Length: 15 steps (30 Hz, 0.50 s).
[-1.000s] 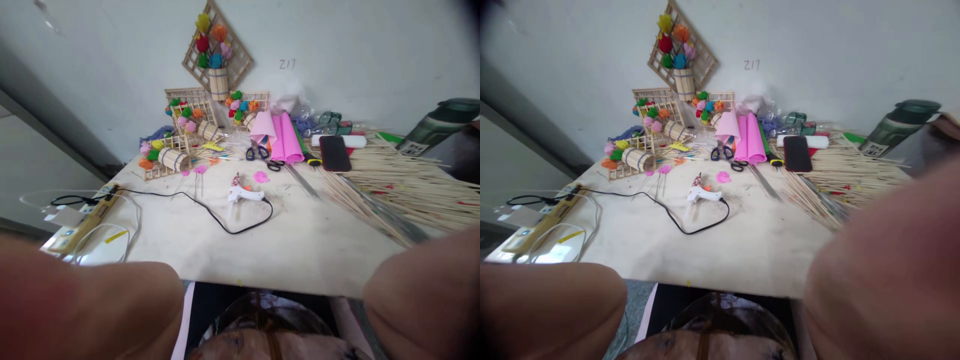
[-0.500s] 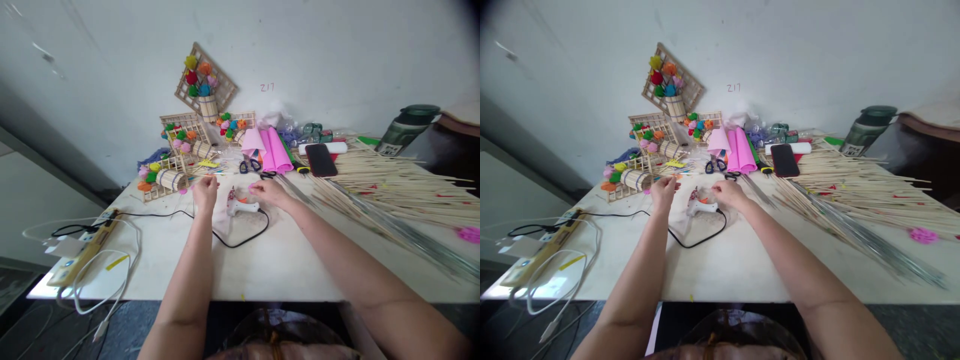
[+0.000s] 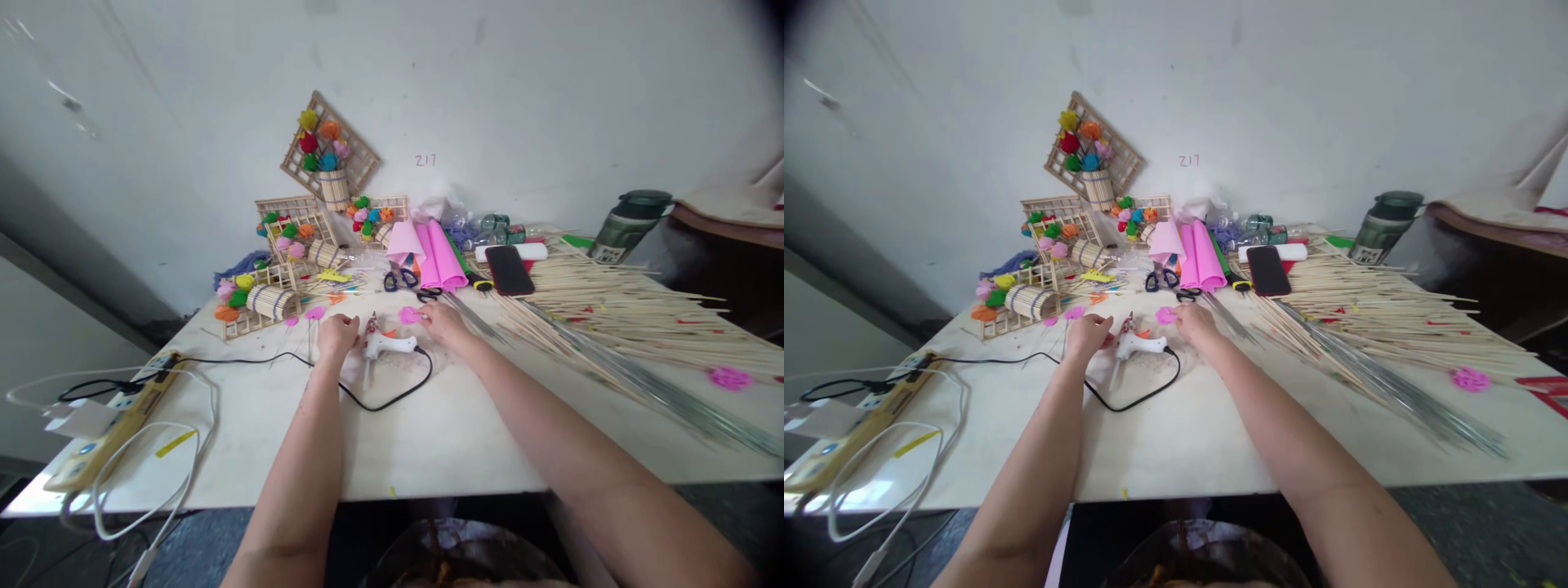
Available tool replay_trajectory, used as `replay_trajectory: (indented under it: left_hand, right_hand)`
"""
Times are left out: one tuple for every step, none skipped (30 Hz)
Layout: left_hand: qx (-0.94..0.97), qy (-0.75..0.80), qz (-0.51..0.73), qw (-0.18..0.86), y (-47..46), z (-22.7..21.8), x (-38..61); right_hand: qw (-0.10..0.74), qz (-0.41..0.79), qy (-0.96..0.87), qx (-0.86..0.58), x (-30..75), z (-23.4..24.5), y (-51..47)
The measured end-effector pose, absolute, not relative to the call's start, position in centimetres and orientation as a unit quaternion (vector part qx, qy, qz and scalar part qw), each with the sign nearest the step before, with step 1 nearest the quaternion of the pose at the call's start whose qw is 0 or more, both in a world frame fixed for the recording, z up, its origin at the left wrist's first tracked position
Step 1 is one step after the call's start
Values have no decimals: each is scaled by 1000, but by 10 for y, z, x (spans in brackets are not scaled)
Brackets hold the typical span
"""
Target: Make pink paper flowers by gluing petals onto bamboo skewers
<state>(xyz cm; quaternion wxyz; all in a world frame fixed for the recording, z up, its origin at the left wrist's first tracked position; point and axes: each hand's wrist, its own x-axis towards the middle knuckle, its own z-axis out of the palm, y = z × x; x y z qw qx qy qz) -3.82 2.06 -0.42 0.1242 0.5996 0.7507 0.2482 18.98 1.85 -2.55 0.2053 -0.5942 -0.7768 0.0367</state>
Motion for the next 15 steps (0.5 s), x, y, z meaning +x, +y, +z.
replay_trajectory:
  left_hand:
    - [602,752,235,129,21,-5,-39]
    - [605,752,223,134,22,-6,-39]
    - [608,753,212,137,22,-7,-39]
    - [609,753,206,137,22,-7,-39]
    - [611,754,201,134,21,-6,-38]
    - [612,755,197,130,21,-5,-37]
    - [612,757,193,124,20,-4,-36]
    - [612,759,190,116,19,-3,-35]
    - [612,761,188,105,17,-1,-34]
    - [612,763,188,94,16,0,-33]
    - [612,764,187,84,16,2,-32]
    - [612,764,186,77,15,3,-31]
    - [613,764,186,73,14,3,-30]
    - [614,764,186,72,14,4,-29]
    - [614,763,187,72,14,4,-28]
  right_hand:
    - [205,28,-779,-591,189,-26,19]
    - [208,17,-782,-588,188,-27,19]
    - [213,3,-783,-585,186,-29,20]
    - [220,-9,-784,-580,185,-30,21]
    - [229,-19,-787,-573,183,-32,23]
    - [237,-25,-791,-564,182,-34,25]
    - [241,-27,-795,-557,180,-36,27]
    - [240,-24,-798,-552,178,-39,30]
    - [233,-18,-802,-550,176,-41,32]
    - [221,-11,-807,-547,175,-43,35]
    - [207,-5,-814,-543,173,-45,36]
    - [191,-1,-823,-534,172,-47,38]
    - [179,-2,-833,-523,171,-48,38]
    - [169,-6,-843,-511,171,-49,39]
    - [164,-14,-850,-500,171,-50,39]
